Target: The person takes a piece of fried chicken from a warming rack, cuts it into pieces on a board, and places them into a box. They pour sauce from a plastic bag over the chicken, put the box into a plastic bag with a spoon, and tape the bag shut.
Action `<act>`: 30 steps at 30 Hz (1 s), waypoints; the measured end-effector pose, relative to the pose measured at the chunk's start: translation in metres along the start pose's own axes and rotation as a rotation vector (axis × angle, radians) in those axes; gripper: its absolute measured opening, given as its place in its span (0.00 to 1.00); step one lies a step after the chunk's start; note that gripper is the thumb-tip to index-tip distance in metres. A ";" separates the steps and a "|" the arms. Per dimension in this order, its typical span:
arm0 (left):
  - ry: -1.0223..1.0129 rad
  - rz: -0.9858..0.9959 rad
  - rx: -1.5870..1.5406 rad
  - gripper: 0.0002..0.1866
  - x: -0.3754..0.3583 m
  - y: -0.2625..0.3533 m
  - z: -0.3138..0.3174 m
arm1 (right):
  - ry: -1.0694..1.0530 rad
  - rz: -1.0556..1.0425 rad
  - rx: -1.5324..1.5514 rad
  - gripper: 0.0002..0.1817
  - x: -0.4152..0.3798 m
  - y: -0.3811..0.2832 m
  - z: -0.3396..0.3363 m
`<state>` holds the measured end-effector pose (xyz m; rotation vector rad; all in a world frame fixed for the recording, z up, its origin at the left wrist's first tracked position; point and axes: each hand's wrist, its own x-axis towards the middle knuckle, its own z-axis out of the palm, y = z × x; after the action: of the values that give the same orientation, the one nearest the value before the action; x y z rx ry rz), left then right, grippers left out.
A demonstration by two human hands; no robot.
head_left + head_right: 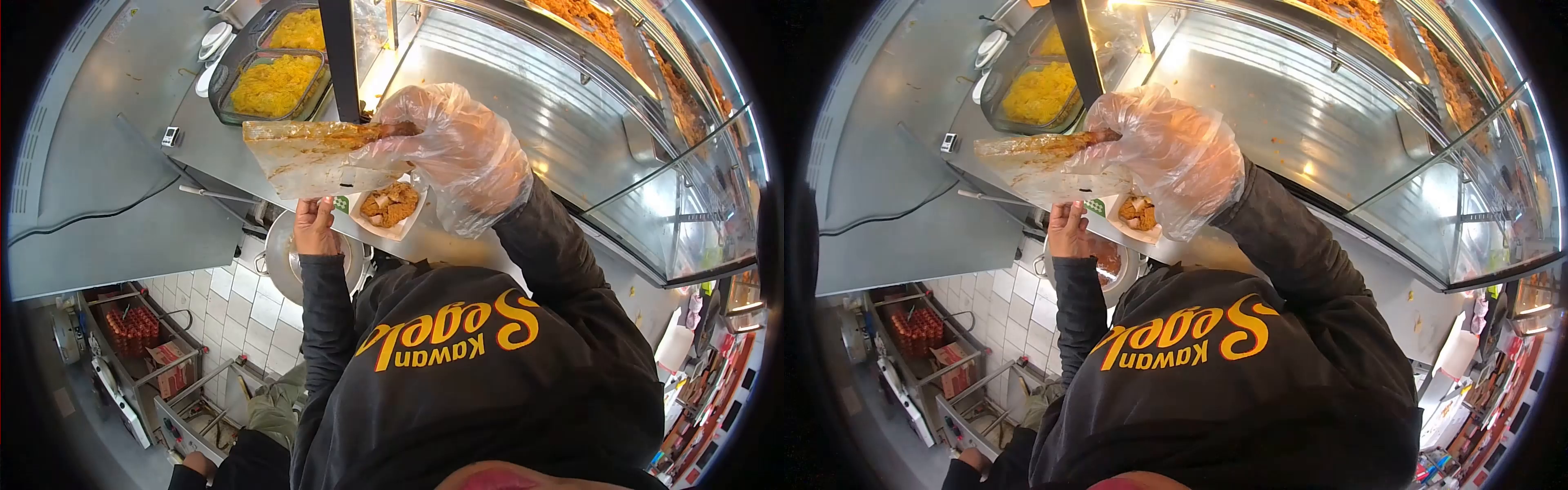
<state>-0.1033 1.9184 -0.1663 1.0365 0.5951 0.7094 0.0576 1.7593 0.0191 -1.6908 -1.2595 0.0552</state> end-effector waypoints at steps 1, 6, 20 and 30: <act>0.003 -0.006 -0.004 0.07 0.000 0.000 0.002 | 0.004 -0.005 -0.021 0.15 -0.001 -0.001 -0.001; -0.004 0.003 -0.002 0.06 0.006 0.001 0.003 | -0.047 0.033 -0.027 0.17 0.000 0.001 -0.009; -0.031 0.005 0.006 0.05 0.013 0.006 0.009 | -0.058 0.148 0.011 0.20 0.001 0.008 -0.007; -0.043 -0.003 -0.106 0.05 0.002 -0.004 0.011 | 0.123 0.275 0.500 0.19 -0.035 0.024 0.015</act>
<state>-0.0935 1.9123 -0.1664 0.9495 0.5164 0.7067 0.0505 1.7441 -0.0228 -1.3908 -0.8268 0.3934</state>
